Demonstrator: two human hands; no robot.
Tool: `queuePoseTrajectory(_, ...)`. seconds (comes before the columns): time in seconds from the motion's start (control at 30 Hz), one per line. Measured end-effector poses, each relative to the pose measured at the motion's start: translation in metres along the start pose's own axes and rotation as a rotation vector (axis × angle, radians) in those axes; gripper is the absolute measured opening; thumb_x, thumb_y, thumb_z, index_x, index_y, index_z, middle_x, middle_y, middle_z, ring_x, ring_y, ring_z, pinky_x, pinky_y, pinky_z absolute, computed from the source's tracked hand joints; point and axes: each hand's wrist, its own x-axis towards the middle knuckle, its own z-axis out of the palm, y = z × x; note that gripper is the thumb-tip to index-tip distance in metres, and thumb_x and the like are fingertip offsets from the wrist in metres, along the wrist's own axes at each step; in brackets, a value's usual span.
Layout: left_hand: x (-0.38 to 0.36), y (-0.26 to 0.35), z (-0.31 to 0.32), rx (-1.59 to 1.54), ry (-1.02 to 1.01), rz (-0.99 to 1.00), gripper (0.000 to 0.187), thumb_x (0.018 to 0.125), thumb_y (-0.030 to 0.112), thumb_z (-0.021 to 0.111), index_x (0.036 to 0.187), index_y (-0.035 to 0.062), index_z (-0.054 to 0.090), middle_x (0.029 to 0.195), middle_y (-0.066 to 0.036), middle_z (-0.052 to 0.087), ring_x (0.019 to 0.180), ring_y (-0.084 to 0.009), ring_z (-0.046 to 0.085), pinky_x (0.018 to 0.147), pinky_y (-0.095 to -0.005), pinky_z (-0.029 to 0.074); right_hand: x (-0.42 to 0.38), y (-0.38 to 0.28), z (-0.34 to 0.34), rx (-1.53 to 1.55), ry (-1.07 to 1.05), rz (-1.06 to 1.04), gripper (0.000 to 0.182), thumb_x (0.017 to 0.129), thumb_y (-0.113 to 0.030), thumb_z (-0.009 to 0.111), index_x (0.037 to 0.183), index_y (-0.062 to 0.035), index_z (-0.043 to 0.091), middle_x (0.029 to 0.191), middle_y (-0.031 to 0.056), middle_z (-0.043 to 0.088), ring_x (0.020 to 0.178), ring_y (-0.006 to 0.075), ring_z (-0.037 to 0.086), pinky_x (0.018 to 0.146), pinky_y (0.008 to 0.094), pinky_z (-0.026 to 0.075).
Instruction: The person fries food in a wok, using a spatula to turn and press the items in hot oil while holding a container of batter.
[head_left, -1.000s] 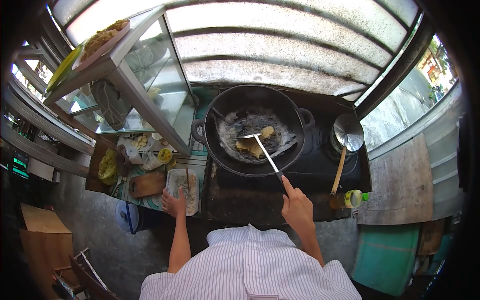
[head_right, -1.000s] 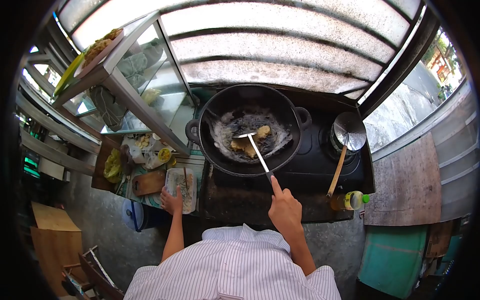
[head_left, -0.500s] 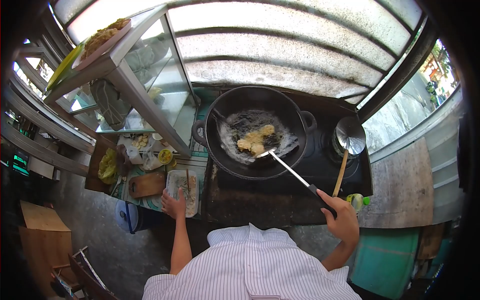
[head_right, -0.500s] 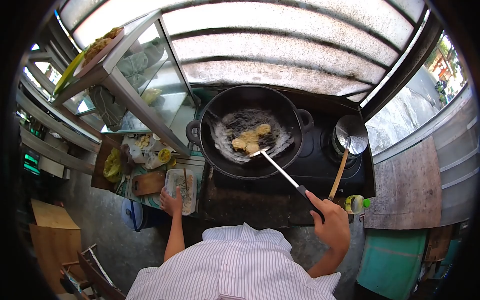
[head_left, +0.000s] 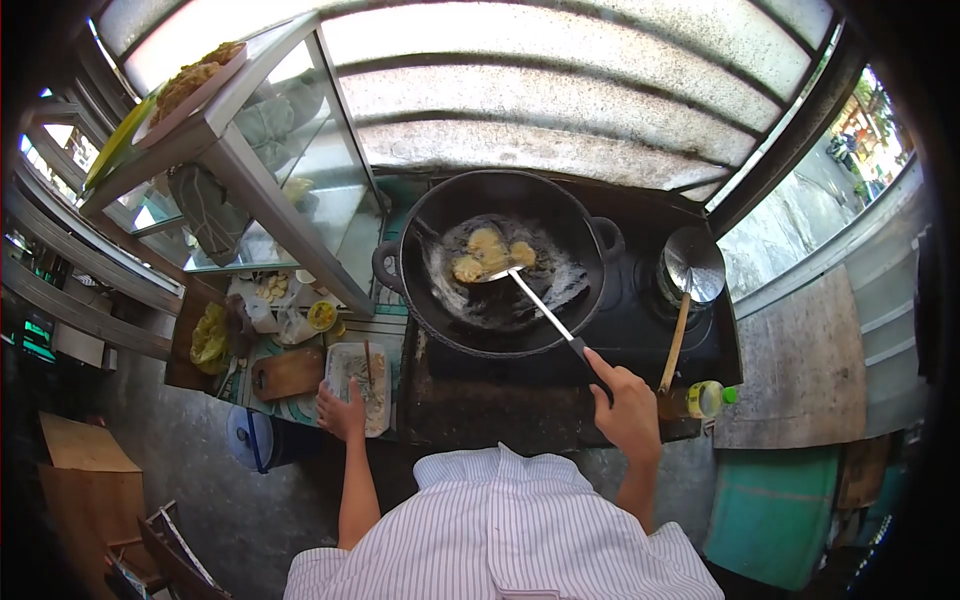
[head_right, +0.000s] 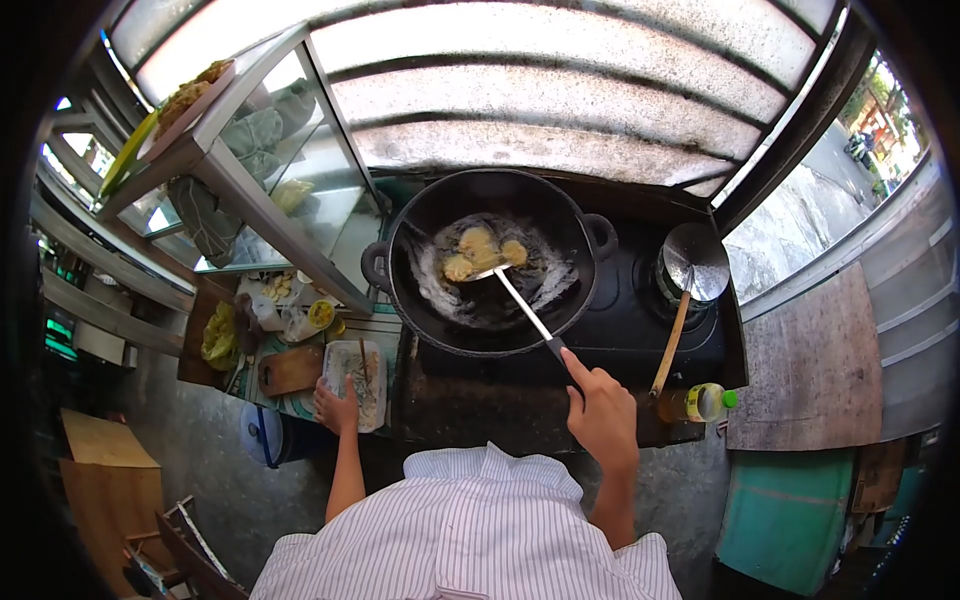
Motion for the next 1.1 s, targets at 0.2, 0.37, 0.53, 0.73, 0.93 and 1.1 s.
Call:
queuePoseTrajectory(0.2,0.001,-0.001,0.002,-0.001,0.002,-0.009,0.069,0.082,0.06,0.056,0.13,0.0116,0.045,0.123,-0.012,0.051,0.119,-0.0311,0.046,0.096,-0.0492,0.032,0.007,0.011,0.006,0.249,0.06,-0.027,0.05,0.081,-0.006,0.06,0.13,-0.0138,0.054,0.095,0.0194,0.065,0.089,0.0381,0.062,0.08,0.0415,0.047)
queuePoseTrajectory(0.37,0.0,-0.003,0.006,0.008,0.015,-0.015,0.069,0.081,0.06,0.056,0.13,0.0119,0.044,0.124,-0.012,0.051,0.119,-0.0309,0.046,0.097,-0.0488,0.033,0.02,0.012,0.022,0.279,0.141,-0.021,0.05,0.08,-0.005,0.059,0.13,-0.0114,0.054,0.103,0.0223,0.064,0.094,0.0399,0.061,0.083,0.042,0.047)
queuePoseTrajectory(0.53,-0.002,0.002,-0.003,0.006,-0.008,-0.008,0.07,0.081,0.06,0.056,0.13,0.0117,0.044,0.124,-0.012,0.051,0.118,-0.031,0.046,0.096,-0.0485,0.033,0.037,0.001,0.048,0.335,0.146,0.113,0.047,0.079,0.001,0.058,0.126,-0.002,0.055,0.115,0.025,0.06,0.111,0.0389,0.055,0.093,0.0366,0.045)
queuePoseTrajectory(0.73,-0.001,-0.001,0.001,0.014,0.014,0.006,0.071,0.081,0.06,0.056,0.13,0.011,0.044,0.122,-0.012,0.051,0.116,-0.0317,0.047,0.095,-0.0482,0.034,0.032,-0.006,0.063,0.261,0.121,0.104,0.051,0.08,-0.002,0.058,0.13,-0.0059,0.052,0.105,0.0246,0.063,0.099,0.0406,0.06,0.085,0.0408,0.047)
queuePoseTrajectory(0.93,-0.001,-0.003,0.004,0.022,0.026,0.019,0.07,0.082,0.06,0.056,0.13,0.0104,0.044,0.121,-0.013,0.051,0.116,-0.0314,0.047,0.095,-0.0478,0.034,0.017,0.0,0.06,0.124,0.093,0.034,0.054,0.083,-0.01,0.059,0.136,-0.0147,0.049,0.08,0.0166,0.058,0.075,0.0355,0.061,0.068,0.0444,0.048)
queuePoseTrajectory(1.1,-0.001,-0.001,0.001,0.0,0.014,0.014,0.069,0.082,0.06,0.056,0.13,0.0105,0.044,0.12,-0.012,0.051,0.116,-0.0311,0.047,0.095,-0.0474,0.033,0.002,-0.004,0.032,0.119,-0.043,0.121,0.052,0.081,-0.007,0.059,0.132,-0.0136,0.052,0.089,0.0213,0.062,0.087,0.039,0.06,0.078,0.0444,0.046)
